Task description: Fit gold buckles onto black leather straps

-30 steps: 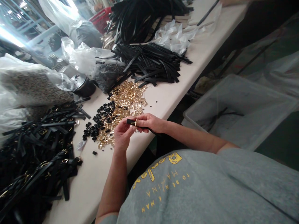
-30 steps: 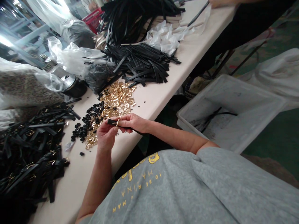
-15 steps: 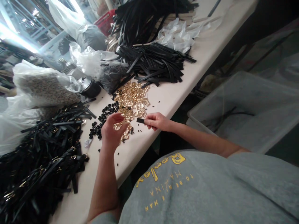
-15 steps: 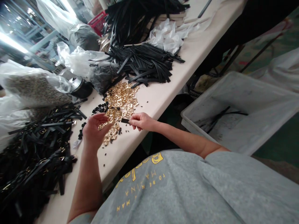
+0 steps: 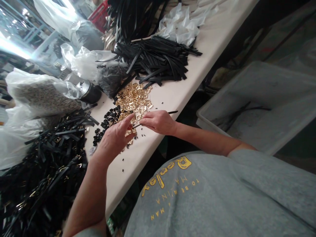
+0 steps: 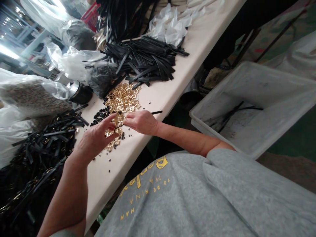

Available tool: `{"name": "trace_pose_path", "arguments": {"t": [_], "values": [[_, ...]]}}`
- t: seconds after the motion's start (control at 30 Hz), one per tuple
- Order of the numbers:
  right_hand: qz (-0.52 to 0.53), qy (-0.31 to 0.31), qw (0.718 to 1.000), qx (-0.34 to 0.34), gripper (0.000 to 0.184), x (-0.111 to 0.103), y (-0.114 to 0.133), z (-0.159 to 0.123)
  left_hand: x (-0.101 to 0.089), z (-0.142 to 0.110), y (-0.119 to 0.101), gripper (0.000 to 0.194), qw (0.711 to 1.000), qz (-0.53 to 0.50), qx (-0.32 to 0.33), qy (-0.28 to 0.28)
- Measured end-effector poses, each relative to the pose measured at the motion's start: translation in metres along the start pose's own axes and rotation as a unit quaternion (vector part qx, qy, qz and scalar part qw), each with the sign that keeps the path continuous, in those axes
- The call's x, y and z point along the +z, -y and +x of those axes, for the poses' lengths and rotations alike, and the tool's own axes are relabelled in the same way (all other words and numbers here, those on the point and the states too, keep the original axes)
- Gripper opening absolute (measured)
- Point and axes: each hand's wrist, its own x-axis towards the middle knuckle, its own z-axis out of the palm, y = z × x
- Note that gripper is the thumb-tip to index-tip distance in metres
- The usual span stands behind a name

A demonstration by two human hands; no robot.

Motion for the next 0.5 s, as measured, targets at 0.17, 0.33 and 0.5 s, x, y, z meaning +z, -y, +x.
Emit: {"name": "trace_pose_path", "arguments": {"t": [0.17,0.33,0.5], "values": [[-0.074,0.042,0.995,-0.058,0.029,0.0,-0.008,-0.005,-0.003,0.002,0.002,0.061,0.999,-0.004,0.011,0.031],[-0.012,0.056,0.997,-0.058,0.025,0.002,-0.016,-0.013,-0.006,0.002,0.005,0.038,0.998,0.059,0.002,0.035],[0.124,-0.007,0.992,0.008,0.022,0.001,-0.011,-0.014,-0.014,0.002,-0.005,0.045,0.997,0.07,0.023,-0.001]]}}
